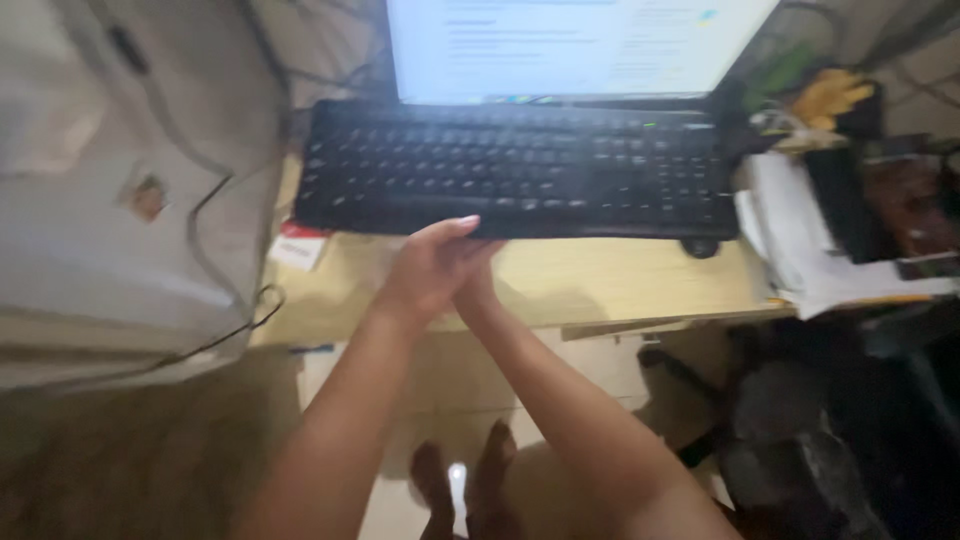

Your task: The person cleans a cluttered desk area using a pink cloth. They wipe the surface of the desk, clean the keyboard, and organize various items including a mouse, a phone, papers, and headphones. The person also opens a drawer to retrieve and move papers before placing them on the floor.

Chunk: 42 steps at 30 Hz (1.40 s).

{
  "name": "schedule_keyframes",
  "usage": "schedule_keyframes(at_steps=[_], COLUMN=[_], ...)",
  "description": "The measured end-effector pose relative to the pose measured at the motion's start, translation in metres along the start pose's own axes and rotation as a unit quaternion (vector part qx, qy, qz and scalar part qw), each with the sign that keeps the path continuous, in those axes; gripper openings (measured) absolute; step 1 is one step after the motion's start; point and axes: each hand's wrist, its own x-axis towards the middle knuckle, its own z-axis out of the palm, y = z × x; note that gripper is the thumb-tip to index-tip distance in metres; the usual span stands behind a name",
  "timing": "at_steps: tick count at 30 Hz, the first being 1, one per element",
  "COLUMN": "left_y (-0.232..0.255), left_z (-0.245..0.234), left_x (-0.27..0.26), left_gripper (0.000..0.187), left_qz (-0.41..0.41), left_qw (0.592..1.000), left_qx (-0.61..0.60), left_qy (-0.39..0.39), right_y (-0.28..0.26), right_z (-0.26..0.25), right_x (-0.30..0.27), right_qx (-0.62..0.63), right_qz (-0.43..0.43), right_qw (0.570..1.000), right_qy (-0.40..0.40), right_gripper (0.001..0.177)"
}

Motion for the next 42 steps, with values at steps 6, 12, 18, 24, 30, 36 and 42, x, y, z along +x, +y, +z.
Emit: schedule_keyframes(at_steps=[6,12,18,24,30,36,42], left_y=[-0.002,-0.019,-0.035,-0.042,-0.041,-0.026,-0.010], left_z=[0.009,0.032,0.023,0.006,0.014,0.020,0.031], left_x=[0.005,0.004,0.003,0.007,0.004,-0.002,0.001], left_gripper=[0.035,0.039,0.039,0.037,0.041,0.040,0.038], left_qz=[-0.039,0.025,0.022,0.024,0.077,0.059,0.010], left_qw=[0.998,0.996,0.995,0.994,0.991,0.990,0.993], left_qx=[0.043,0.077,0.081,0.062,0.082,0.084,0.065], left_qy=[0.010,0.032,0.059,0.087,0.075,0.097,0.100], right_y=[0.004,0.032,0.063,0.131,0.197,0.189,0.094], right_z=[-0.118,-0.226,-0.392,-0.468,-0.451,-0.442,-0.410], right_x=[0.021,0.011,0.045,0.167,0.221,0.197,0.103], right_qx=[0.310,0.118,-0.038,-0.145,-0.380,-0.391,-0.242], right_qz=[0.319,0.329,0.283,0.179,0.037,0.021,0.064], right_qw=[0.895,0.934,0.949,0.961,0.924,0.920,0.958], right_qy=[0.023,0.073,0.131,0.153,-0.005,-0.014,0.142], right_gripper=[0.028,0.022,0.011,0.009,0.013,0.030,0.020])
